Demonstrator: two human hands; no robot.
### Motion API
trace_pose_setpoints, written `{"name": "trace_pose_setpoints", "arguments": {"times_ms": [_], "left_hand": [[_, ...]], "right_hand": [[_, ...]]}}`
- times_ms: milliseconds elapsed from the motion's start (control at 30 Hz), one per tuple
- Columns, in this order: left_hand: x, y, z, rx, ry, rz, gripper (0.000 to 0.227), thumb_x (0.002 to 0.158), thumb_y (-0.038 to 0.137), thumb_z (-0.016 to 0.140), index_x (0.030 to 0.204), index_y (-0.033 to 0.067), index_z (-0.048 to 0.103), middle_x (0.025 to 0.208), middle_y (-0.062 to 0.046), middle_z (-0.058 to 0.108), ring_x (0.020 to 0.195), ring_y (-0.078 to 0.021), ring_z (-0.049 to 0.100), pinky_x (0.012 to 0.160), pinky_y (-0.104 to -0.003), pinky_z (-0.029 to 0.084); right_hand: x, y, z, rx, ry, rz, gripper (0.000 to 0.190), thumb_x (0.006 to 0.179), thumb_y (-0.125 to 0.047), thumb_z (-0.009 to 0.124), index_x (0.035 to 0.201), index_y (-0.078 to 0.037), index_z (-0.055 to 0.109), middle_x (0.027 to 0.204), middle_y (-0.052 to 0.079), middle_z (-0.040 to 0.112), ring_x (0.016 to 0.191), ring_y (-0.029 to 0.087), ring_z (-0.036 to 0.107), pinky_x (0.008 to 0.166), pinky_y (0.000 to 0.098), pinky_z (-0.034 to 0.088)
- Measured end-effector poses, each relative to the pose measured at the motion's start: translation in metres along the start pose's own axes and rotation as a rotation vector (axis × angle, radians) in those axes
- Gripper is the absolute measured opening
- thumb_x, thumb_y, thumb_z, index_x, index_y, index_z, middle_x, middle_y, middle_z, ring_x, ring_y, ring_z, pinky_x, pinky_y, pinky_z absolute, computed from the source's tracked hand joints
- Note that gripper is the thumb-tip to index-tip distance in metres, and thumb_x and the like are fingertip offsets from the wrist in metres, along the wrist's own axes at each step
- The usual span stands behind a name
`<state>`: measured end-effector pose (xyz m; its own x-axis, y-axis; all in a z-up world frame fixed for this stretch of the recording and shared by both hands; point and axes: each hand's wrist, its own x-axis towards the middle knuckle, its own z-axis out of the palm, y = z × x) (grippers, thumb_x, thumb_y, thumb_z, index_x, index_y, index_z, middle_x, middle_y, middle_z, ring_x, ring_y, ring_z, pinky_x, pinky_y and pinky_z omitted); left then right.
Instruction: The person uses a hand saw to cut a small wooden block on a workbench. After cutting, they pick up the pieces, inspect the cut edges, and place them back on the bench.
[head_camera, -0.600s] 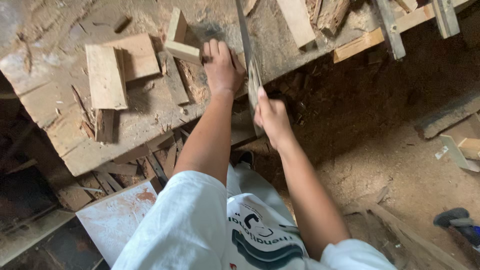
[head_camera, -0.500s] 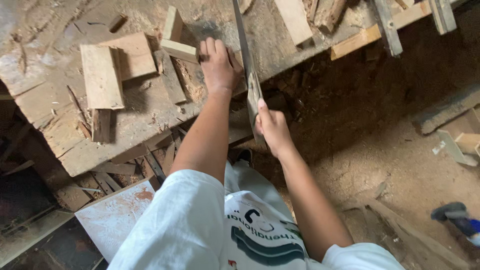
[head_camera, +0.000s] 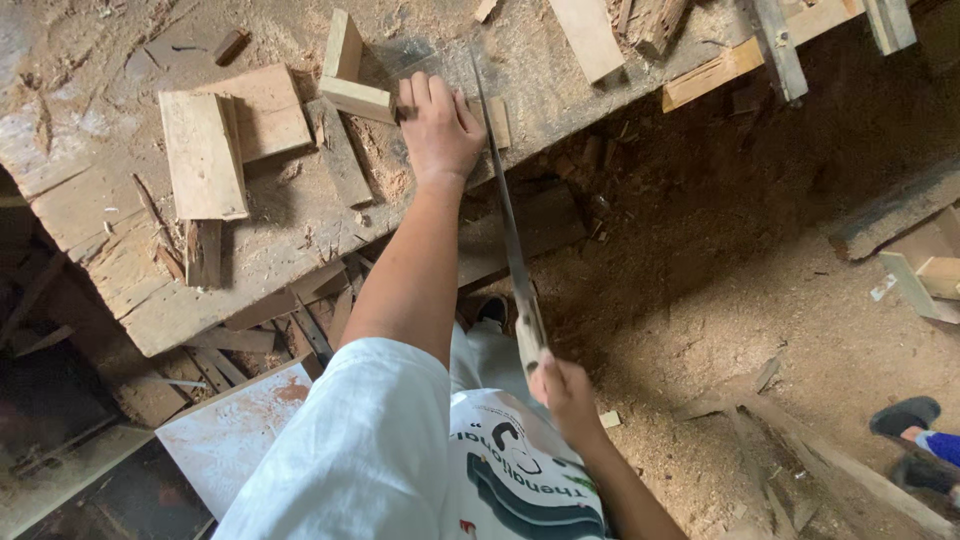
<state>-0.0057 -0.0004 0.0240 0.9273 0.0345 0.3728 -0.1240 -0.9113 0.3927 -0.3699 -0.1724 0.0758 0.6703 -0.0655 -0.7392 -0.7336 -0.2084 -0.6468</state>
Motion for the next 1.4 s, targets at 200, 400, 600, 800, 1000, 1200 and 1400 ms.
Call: {"name": "trace_pose_setpoints", "arguments": {"times_ms": [200, 400, 600, 800, 1000, 1200, 1400], "left_hand": [[-0.001, -0.001, 0.003, 0.059, -0.017, 0.014, 0.014, 0.091, 0.017, 0.06, 0.089, 0.0103, 0.047, 0.099, -0.012, 0.048, 0.1, -0.0274, 0.048, 0.091, -0.043, 0.049], [0.003, -0.001, 0.007, -0.081, -0.077, -0.23, 0.013, 0.099, 0.013, 0.054, 0.09, 0.0082, 0.046, 0.103, -0.011, 0.05, 0.098, -0.0237, 0.05, 0.091, -0.037, 0.052], [-0.001, -0.007, 0.008, 0.008, 0.074, -0.093, 0.015, 0.093, 0.017, 0.059, 0.089, 0.0086, 0.048, 0.1, -0.012, 0.049, 0.102, -0.027, 0.05, 0.092, -0.044, 0.052], [0.003, -0.004, -0.003, -0.194, -0.107, -0.242, 0.012, 0.098, 0.013, 0.054, 0.092, 0.0053, 0.046, 0.107, -0.014, 0.048, 0.107, -0.0277, 0.049, 0.087, -0.037, 0.053], [0.005, -0.001, -0.01, -0.087, -0.065, -0.105, 0.012, 0.096, 0.016, 0.059, 0.092, 0.0094, 0.05, 0.1, -0.009, 0.048, 0.094, -0.0228, 0.047, 0.092, -0.041, 0.045], [0.008, 0.004, -0.011, -0.025, 0.009, -0.08, 0.009, 0.093, 0.015, 0.058, 0.094, 0.0098, 0.051, 0.102, -0.01, 0.048, 0.097, -0.0244, 0.047, 0.092, -0.041, 0.041], [0.007, 0.002, -0.013, -0.012, 0.005, -0.079, 0.013, 0.089, 0.014, 0.06, 0.093, 0.0078, 0.05, 0.099, -0.012, 0.047, 0.098, -0.0281, 0.048, 0.093, -0.044, 0.042]], "right_hand": [[-0.025, 0.036, -0.002, 0.089, -0.054, -0.183, 0.048, 0.111, -0.028, 0.037, 0.068, -0.009, 0.047, 0.063, 0.0, 0.048, 0.058, 0.013, 0.047, 0.06, 0.0263, 0.043], [-0.017, 0.024, 0.004, 0.311, -0.026, -0.301, 0.049, 0.11, -0.03, 0.038, 0.067, -0.008, 0.041, 0.062, 0.0, 0.046, 0.057, 0.012, 0.042, 0.056, 0.027, 0.036], [-0.019, 0.036, -0.024, 0.206, -0.04, -0.311, 0.051, 0.111, -0.035, 0.044, 0.069, -0.006, 0.045, 0.064, -0.001, 0.046, 0.058, 0.009, 0.041, 0.054, 0.0269, 0.035], [-0.003, -0.013, -0.048, 0.066, 0.071, -0.582, 0.047, 0.108, -0.034, 0.043, 0.072, -0.006, 0.056, 0.06, -0.001, 0.049, 0.054, 0.009, 0.045, 0.046, 0.0276, 0.034], [0.091, -0.142, -0.038, 0.272, -0.156, -0.812, 0.055, 0.113, -0.043, 0.037, 0.066, -0.015, 0.04, 0.058, -0.004, 0.04, 0.053, 0.008, 0.036, 0.049, 0.025, 0.027], [0.148, -0.223, -0.021, 0.238, -0.159, -0.453, 0.058, 0.109, -0.047, 0.048, 0.063, -0.014, 0.038, 0.058, -0.004, 0.04, 0.054, 0.008, 0.037, 0.053, 0.0265, 0.03], [0.158, -0.226, -0.015, 0.331, -0.135, -0.325, 0.055, 0.106, -0.045, 0.052, 0.063, -0.012, 0.047, 0.056, -0.003, 0.044, 0.052, 0.009, 0.042, 0.053, 0.0261, 0.033]]}}
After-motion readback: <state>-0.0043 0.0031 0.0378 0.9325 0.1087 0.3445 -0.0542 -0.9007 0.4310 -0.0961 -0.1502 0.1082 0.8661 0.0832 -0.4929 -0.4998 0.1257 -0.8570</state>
